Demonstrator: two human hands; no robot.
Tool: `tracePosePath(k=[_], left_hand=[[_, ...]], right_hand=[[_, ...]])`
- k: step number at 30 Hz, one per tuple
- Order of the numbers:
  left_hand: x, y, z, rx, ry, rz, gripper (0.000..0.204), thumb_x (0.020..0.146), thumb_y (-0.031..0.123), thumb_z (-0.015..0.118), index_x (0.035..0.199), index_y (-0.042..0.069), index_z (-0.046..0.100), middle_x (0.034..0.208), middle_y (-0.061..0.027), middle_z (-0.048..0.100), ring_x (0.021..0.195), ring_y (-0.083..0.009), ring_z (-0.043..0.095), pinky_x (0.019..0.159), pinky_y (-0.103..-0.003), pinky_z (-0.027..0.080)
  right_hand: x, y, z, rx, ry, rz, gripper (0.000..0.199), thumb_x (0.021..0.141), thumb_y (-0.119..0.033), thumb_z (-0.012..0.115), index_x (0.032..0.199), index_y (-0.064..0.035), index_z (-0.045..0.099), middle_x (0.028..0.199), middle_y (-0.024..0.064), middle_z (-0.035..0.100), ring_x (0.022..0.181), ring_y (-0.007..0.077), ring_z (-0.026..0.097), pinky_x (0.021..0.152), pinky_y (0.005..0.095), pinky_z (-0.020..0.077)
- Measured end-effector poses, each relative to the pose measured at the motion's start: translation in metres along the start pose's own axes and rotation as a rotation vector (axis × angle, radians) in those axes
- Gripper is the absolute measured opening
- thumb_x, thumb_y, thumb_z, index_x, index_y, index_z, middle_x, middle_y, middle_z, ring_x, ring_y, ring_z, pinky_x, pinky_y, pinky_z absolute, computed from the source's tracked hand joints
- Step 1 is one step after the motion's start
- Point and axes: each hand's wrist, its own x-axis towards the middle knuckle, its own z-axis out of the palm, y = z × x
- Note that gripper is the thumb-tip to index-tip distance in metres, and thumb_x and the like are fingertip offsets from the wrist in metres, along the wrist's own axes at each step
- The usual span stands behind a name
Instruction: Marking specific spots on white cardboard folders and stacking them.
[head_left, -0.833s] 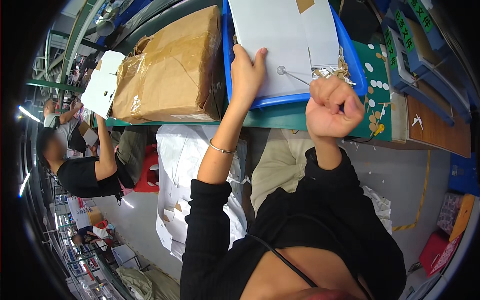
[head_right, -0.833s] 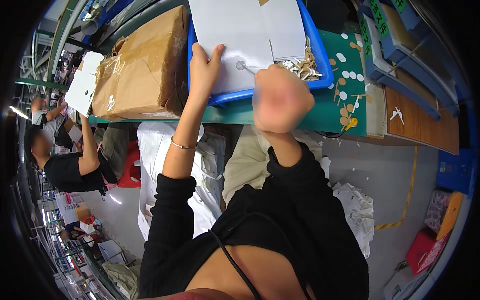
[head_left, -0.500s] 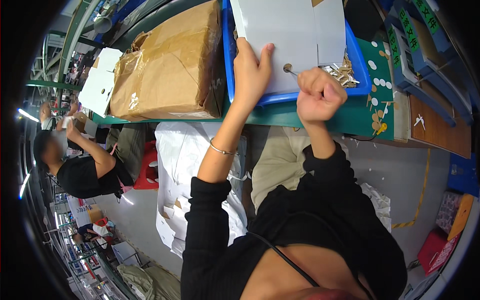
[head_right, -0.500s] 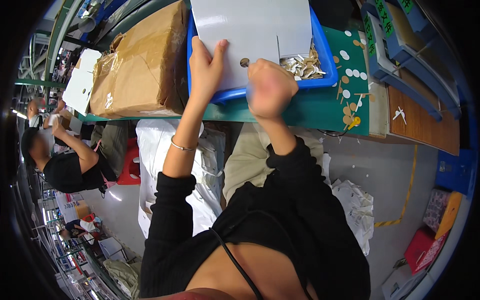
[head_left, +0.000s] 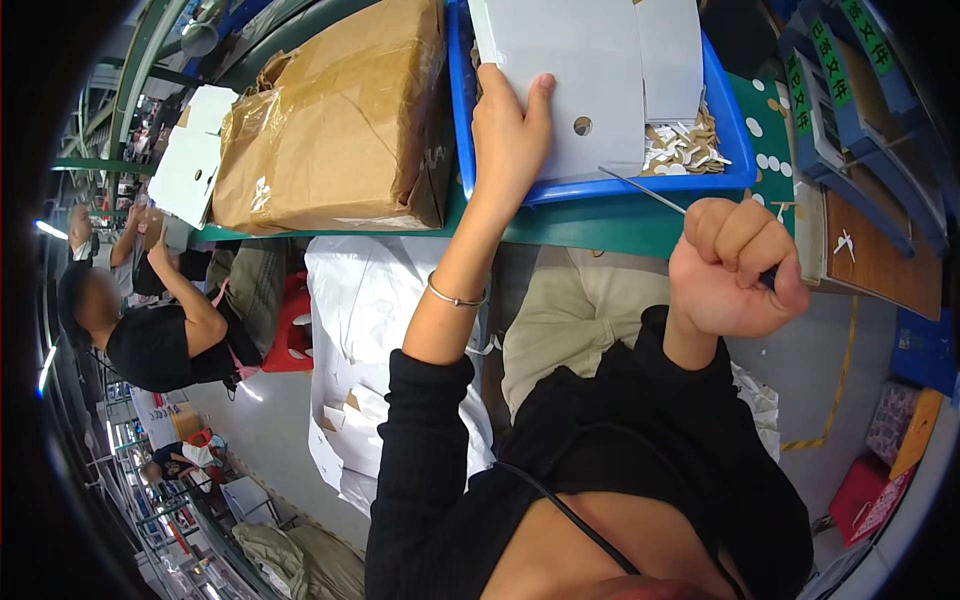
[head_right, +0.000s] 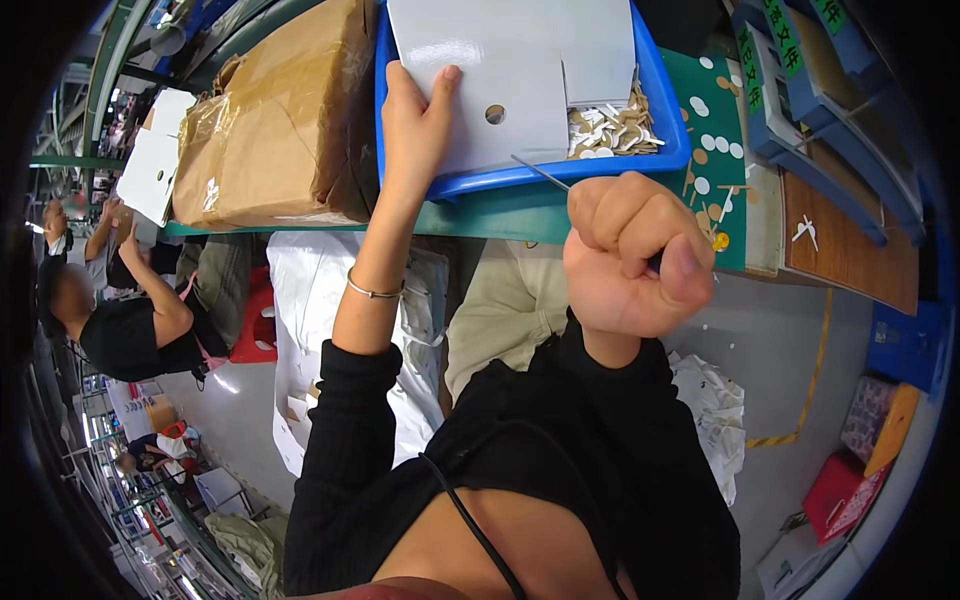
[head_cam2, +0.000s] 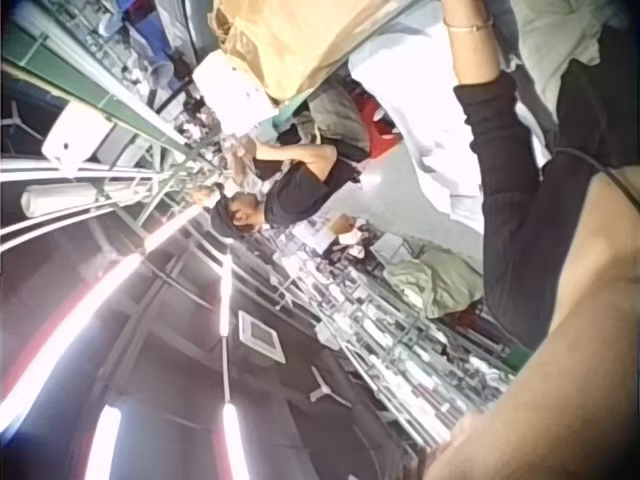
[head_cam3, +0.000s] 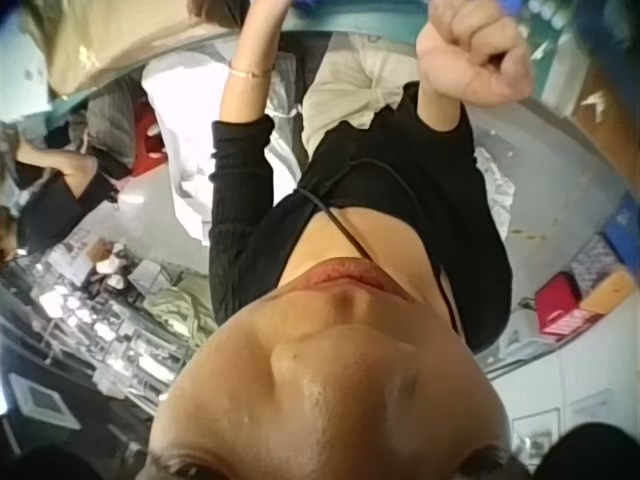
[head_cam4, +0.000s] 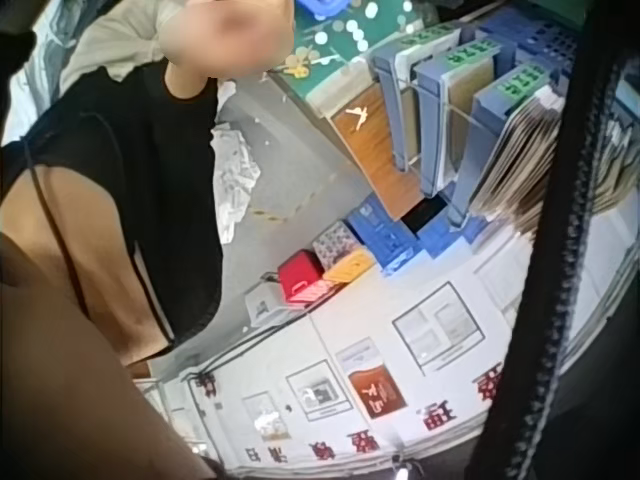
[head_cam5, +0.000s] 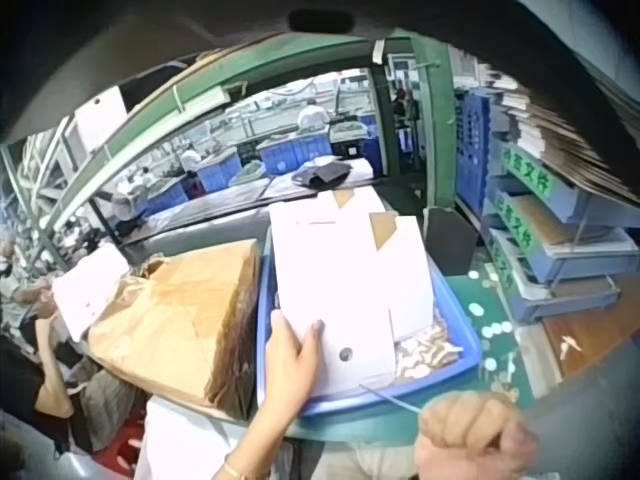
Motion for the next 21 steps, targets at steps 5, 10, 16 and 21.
tracePosePath(k=[5, 10, 16, 21], left_hand=[[0.000, 0.002, -0.003, -0.009, -0.030, -0.051, 0.030, 0.084, 0.021, 0.052, 0.085, -0.005, 0.035, 0.061, -0.0195, 0.052, 0.048, -0.0309, 0.051, 0.051, -0.040, 0.044], [0.000, 0.000, -0.003, 0.021, -0.029, -0.060, 0.030, 0.084, 0.021, 0.052, 0.085, -0.004, 0.036, 0.061, -0.0193, 0.052, 0.048, -0.0299, 0.051, 0.052, -0.039, 0.044], [0.002, 0.009, -0.003, -0.019, -0.046, -0.108, 0.028, 0.084, 0.020, 0.052, 0.085, -0.003, 0.036, 0.065, -0.0208, 0.053, 0.051, -0.0285, 0.052, 0.053, -0.038, 0.044], [0.000, 0.002, -0.002, -0.185, 0.124, 0.009, 0.025, 0.085, 0.018, 0.051, 0.092, -0.004, 0.040, 0.070, -0.0196, 0.055, 0.056, -0.0238, 0.054, 0.054, -0.034, 0.045]], right_hand=[[-0.004, 0.019, -0.008, -0.056, -0.009, 0.051, 0.031, 0.079, -0.024, 0.034, 0.050, -0.0132, 0.031, 0.050, 0.0007, 0.030, 0.043, 0.0104, 0.018, 0.043, 0.0262, 0.0163], [-0.005, 0.031, -0.010, -0.103, -0.012, 0.072, 0.030, 0.078, -0.023, 0.035, 0.050, -0.0126, 0.032, 0.051, 0.0011, 0.030, 0.044, 0.0106, 0.018, 0.044, 0.0262, 0.0166], [-0.011, 0.050, -0.016, -0.086, 0.005, 0.027, 0.028, 0.075, -0.019, 0.036, 0.050, -0.0108, 0.029, 0.052, 0.0020, 0.029, 0.046, 0.0111, 0.018, 0.044, 0.0265, 0.0158], [0.012, -0.037, 0.001, -0.034, -0.019, -0.240, 0.031, 0.079, -0.029, 0.039, 0.053, -0.0129, 0.032, 0.053, -0.0003, 0.029, 0.046, 0.0097, 0.020, 0.044, 0.0259, 0.0178]])
